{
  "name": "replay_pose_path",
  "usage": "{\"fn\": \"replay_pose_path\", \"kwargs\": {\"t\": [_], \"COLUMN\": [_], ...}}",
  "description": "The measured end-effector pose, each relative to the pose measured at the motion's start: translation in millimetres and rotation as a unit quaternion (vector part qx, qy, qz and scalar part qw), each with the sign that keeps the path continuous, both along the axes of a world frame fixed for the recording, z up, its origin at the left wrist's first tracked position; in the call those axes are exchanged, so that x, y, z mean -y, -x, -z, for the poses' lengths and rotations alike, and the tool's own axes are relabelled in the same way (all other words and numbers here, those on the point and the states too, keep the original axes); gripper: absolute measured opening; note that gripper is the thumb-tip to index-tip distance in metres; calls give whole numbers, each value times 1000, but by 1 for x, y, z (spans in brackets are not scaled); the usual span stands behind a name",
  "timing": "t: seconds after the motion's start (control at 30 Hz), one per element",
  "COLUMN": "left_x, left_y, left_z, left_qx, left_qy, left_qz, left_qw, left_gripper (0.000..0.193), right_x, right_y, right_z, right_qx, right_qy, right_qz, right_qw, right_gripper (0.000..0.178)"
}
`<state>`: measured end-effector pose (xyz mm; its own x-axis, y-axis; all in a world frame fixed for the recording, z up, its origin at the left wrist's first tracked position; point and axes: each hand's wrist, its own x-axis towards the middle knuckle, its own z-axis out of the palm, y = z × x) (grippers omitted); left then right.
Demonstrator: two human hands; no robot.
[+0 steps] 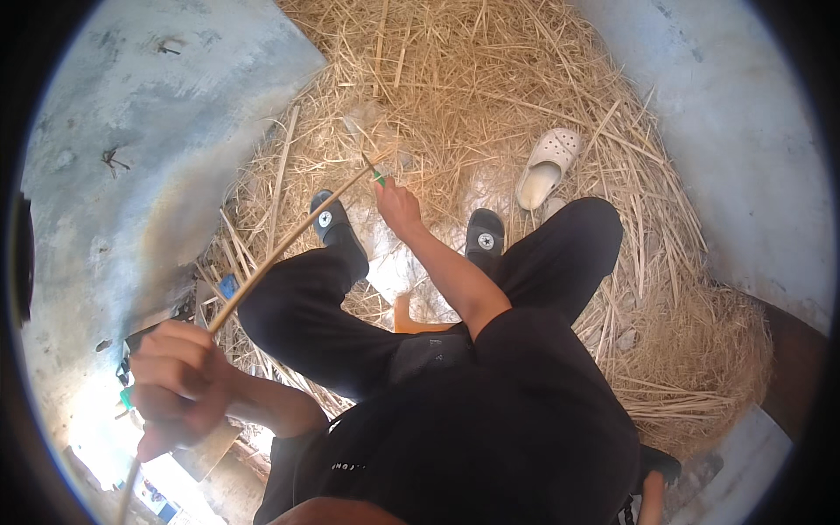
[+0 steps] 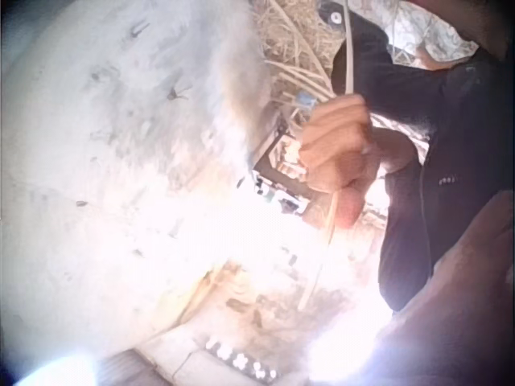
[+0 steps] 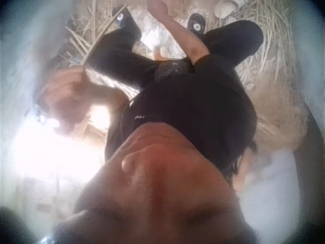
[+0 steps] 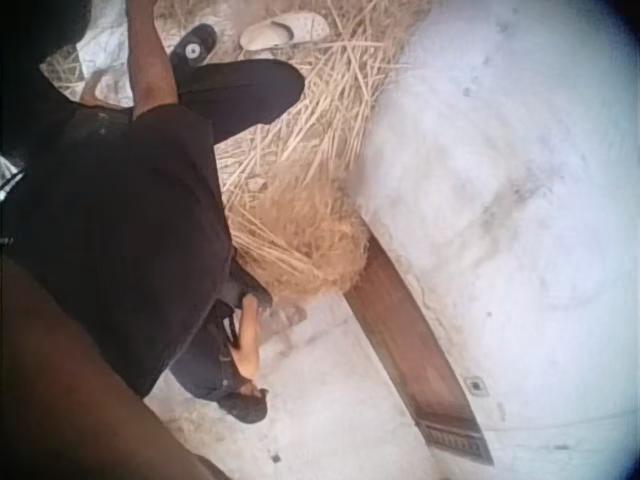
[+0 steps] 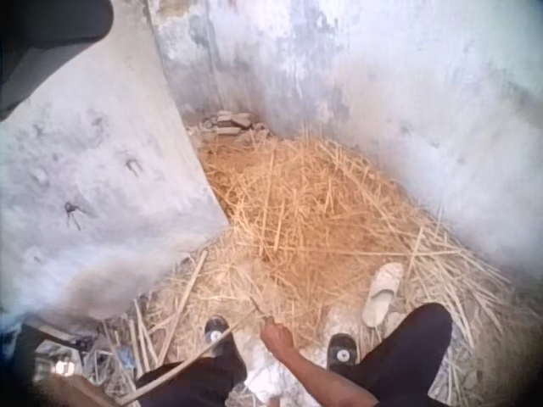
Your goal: The person strips a long wooden stick with a small knife while sitting on the floor surrounded by straw.
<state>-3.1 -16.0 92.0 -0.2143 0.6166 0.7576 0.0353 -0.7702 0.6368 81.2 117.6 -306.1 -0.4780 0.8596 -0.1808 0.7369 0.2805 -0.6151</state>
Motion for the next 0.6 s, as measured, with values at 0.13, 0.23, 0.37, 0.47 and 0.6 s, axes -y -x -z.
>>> {"fn": "replay_pose_path", "kwargs": {"t": [0.13, 0.23, 0.37, 0.47, 0.6], "left_x": [2, 8, 3, 4, 5], "left_y": [0, 4, 4, 1, -5], "left_z": [2, 3, 3, 2, 4], "left_qx": [-10, 4, 18, 16, -11], "left_qy": [7, -19, -41, -29, -24], "left_qz": [98, 86, 21, 14, 70], "left_qw": [995, 996, 999, 999, 997], "left_gripper": [57, 58, 59, 58, 58], "right_x": [-1, -17, -5, 4, -9], "right_y": [-15, -16, -31, -29, -22], "right_z": [19, 15, 34, -38, -12], "right_qx": [-77, -176, -197, -76, 16], "right_qy": [89, 235, 29, 52, -41], "right_qz": [60, 109, 21, -8, -33], "right_qw": [991, 950, 980, 996, 998], "right_gripper": [44, 44, 42, 39, 38]}}
